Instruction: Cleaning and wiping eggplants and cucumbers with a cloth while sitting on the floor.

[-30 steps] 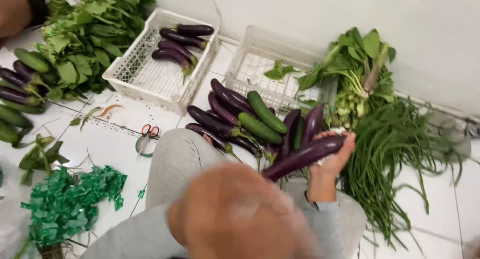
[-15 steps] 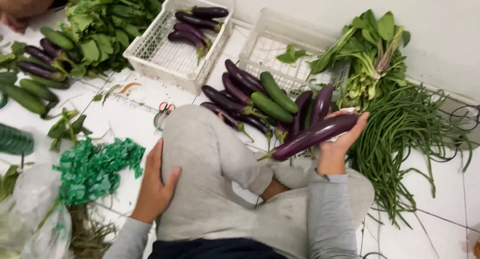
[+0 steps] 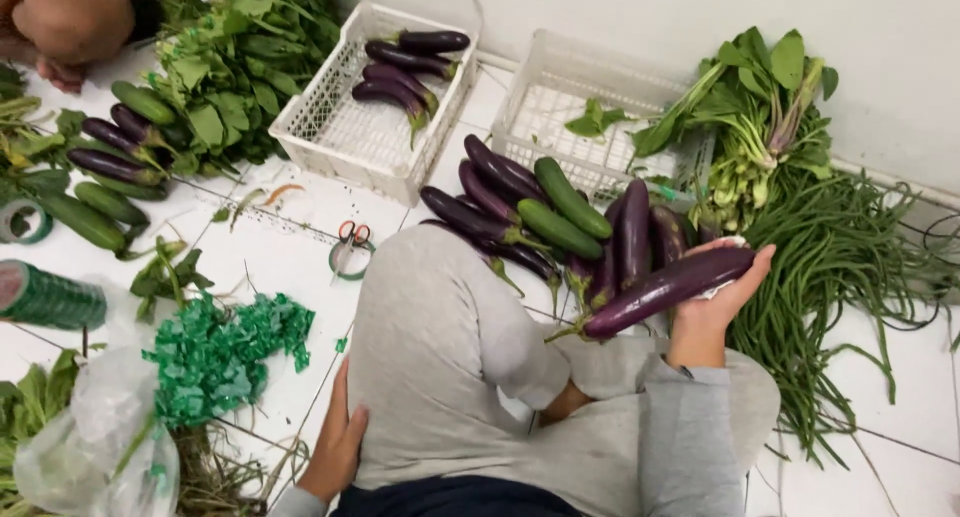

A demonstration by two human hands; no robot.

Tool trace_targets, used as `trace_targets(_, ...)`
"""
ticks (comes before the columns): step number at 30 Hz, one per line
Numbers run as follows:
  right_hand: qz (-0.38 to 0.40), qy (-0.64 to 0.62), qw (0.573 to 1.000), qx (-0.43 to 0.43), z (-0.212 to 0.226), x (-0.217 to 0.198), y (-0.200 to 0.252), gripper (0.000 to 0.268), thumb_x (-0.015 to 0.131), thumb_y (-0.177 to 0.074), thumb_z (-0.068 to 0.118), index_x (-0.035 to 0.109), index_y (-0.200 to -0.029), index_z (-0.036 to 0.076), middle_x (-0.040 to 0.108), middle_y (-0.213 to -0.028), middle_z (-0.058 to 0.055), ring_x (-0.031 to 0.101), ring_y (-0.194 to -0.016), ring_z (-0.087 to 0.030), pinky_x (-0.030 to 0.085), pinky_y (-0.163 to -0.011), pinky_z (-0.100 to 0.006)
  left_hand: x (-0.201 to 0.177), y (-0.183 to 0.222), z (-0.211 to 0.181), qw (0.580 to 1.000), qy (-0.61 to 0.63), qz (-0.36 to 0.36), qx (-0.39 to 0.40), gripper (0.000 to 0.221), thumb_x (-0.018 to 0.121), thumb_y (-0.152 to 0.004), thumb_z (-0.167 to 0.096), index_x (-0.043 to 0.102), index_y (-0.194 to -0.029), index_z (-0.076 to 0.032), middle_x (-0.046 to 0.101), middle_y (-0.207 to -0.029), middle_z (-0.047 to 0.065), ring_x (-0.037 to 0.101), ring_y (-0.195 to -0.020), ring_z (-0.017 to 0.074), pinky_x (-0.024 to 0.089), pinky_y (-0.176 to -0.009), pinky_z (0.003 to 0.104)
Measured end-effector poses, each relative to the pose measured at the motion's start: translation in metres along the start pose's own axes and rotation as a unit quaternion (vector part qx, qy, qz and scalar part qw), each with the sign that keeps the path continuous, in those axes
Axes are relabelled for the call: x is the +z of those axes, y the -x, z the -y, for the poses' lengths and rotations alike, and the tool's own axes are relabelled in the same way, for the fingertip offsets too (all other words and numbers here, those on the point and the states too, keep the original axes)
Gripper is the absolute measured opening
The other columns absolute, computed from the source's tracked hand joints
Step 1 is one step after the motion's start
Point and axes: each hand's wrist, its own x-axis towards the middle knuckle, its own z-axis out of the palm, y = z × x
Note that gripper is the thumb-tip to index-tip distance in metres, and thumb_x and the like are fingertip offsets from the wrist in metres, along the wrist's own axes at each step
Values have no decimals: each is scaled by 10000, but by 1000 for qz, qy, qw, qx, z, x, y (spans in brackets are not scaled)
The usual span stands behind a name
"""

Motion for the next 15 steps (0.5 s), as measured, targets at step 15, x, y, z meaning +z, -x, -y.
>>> trace_targets(15,3,180,979,-96,-55,35,11,316,667,-986,380,514,-1162,167,628,-996,-25,629,-830,-148,573,-744,-280,29,-73,-54,950,-189,-192,158,581,614,-859,-158,490,-1409,-18,421,-1548,213,411,-1408,369,303,-1171,492)
